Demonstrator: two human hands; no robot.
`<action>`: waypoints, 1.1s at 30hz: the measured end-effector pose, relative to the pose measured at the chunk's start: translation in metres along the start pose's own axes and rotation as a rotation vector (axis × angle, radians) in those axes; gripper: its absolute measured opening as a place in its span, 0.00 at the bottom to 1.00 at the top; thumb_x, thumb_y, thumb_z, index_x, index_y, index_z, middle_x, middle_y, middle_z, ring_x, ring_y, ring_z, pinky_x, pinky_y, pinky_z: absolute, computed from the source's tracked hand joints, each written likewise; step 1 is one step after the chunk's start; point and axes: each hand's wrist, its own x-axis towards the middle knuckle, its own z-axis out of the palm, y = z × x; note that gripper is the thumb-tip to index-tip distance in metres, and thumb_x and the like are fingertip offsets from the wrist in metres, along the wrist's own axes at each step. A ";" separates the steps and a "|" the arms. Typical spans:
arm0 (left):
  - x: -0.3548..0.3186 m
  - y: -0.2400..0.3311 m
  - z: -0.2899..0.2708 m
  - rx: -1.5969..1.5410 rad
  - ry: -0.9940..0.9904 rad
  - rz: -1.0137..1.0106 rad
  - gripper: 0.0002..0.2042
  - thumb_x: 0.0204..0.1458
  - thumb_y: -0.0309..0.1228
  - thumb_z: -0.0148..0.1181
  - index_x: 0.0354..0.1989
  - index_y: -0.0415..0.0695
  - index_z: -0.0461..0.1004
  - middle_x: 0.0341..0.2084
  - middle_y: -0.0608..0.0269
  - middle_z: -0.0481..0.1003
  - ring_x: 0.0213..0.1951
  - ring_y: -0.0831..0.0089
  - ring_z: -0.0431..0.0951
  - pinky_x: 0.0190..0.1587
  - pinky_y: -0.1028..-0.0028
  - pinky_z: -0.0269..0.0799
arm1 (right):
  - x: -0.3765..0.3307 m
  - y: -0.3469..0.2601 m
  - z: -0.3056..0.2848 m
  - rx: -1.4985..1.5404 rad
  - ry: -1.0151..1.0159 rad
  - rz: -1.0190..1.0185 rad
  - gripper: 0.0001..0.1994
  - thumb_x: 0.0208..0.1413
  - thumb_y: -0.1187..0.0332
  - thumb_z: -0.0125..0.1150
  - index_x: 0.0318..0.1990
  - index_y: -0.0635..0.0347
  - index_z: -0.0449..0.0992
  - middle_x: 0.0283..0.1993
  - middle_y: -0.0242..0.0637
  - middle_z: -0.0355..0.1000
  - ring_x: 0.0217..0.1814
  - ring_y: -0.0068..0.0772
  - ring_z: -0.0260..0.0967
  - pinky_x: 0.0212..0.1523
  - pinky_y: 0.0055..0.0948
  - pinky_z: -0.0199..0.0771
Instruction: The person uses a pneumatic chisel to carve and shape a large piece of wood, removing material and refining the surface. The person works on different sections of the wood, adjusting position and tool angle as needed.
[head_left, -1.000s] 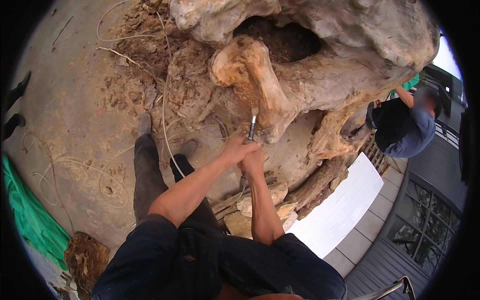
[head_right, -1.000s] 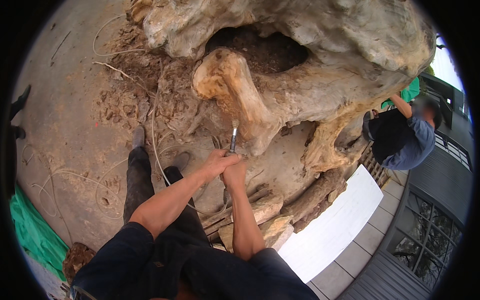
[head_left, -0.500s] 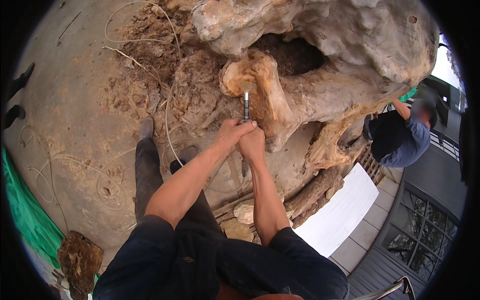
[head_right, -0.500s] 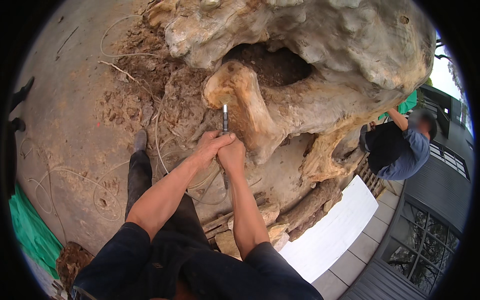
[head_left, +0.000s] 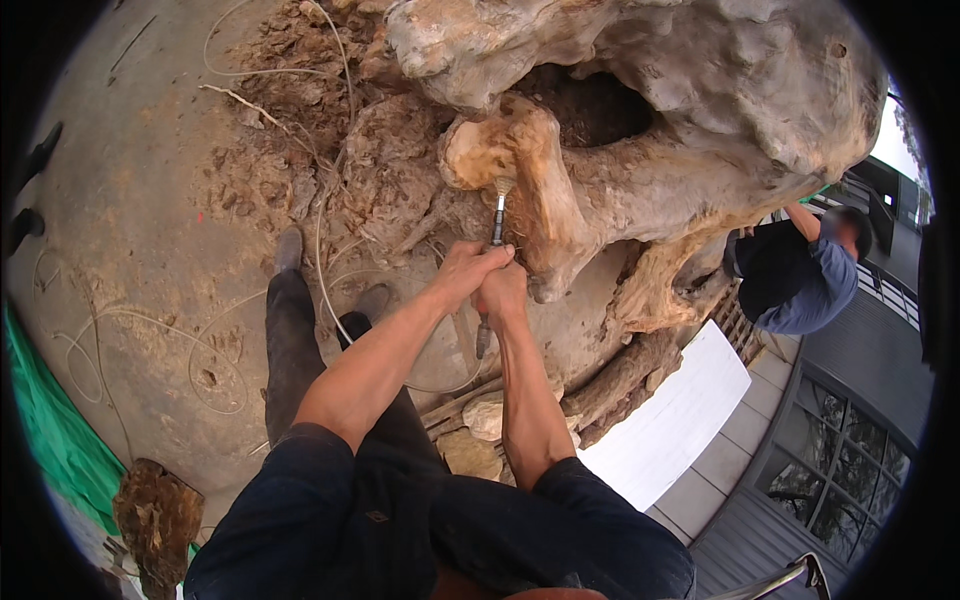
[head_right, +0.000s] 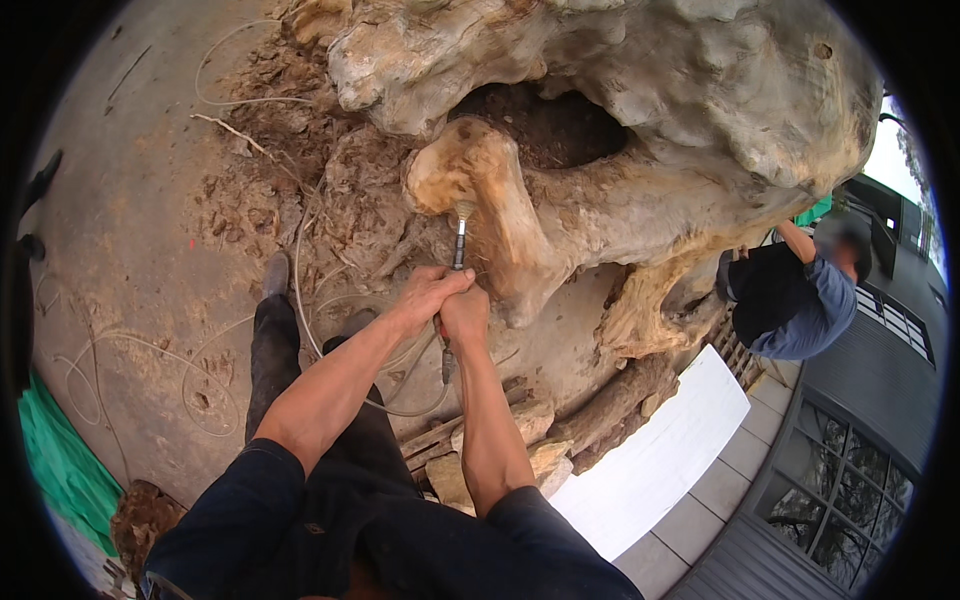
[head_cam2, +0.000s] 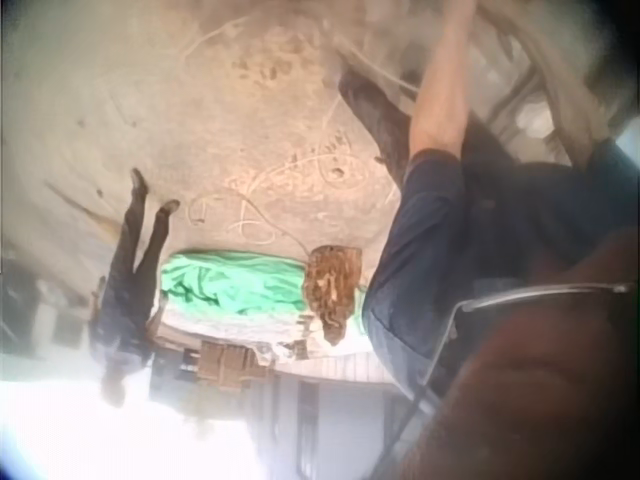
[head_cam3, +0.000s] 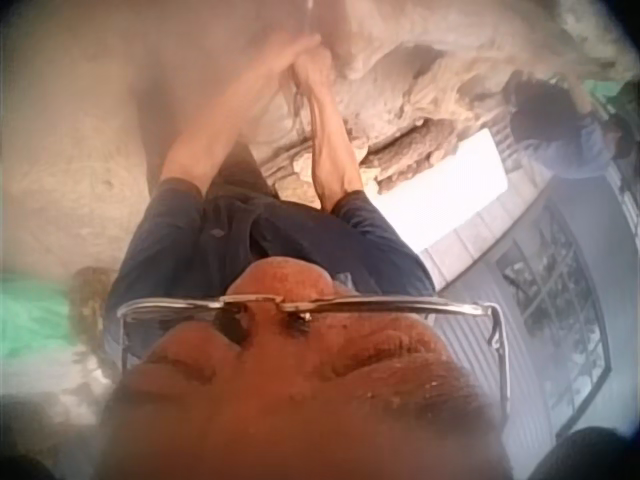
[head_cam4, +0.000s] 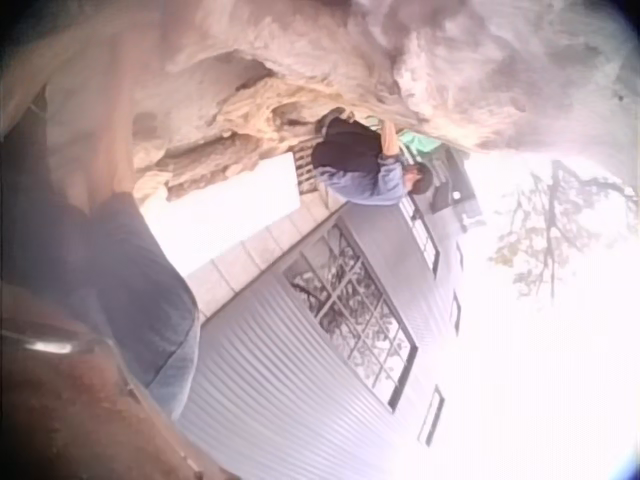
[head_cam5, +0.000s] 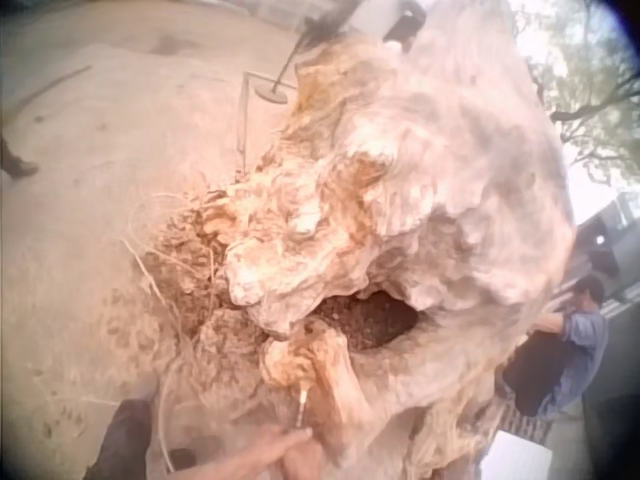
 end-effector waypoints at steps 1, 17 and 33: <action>-0.002 0.001 0.002 0.020 -0.001 -0.029 0.23 0.59 0.47 0.68 0.40 0.32 0.81 0.34 0.58 0.81 0.35 0.74 0.78 0.36 0.70 0.74 | 0.001 0.002 -0.002 -0.001 0.004 0.011 0.09 0.62 0.67 0.59 0.32 0.63 0.74 0.21 0.34 0.71 0.17 0.26 0.66 0.16 0.31 0.60; -0.016 -0.022 0.006 -0.014 0.139 0.085 0.19 0.59 0.42 0.66 0.35 0.33 0.80 0.24 0.61 0.78 0.23 0.75 0.76 0.21 0.71 0.68 | -0.028 0.000 0.001 -0.052 -0.028 -0.076 0.09 0.64 0.67 0.58 0.35 0.65 0.76 0.23 0.35 0.72 0.18 0.25 0.66 0.16 0.31 0.60; -0.008 -0.004 0.000 0.191 0.144 0.030 0.22 0.56 0.44 0.69 0.33 0.31 0.81 0.26 0.56 0.80 0.31 0.71 0.79 0.32 0.67 0.74 | 0.003 0.018 0.005 0.114 -0.045 0.015 0.09 0.62 0.70 0.60 0.32 0.66 0.76 0.22 0.35 0.71 0.17 0.25 0.65 0.16 0.31 0.58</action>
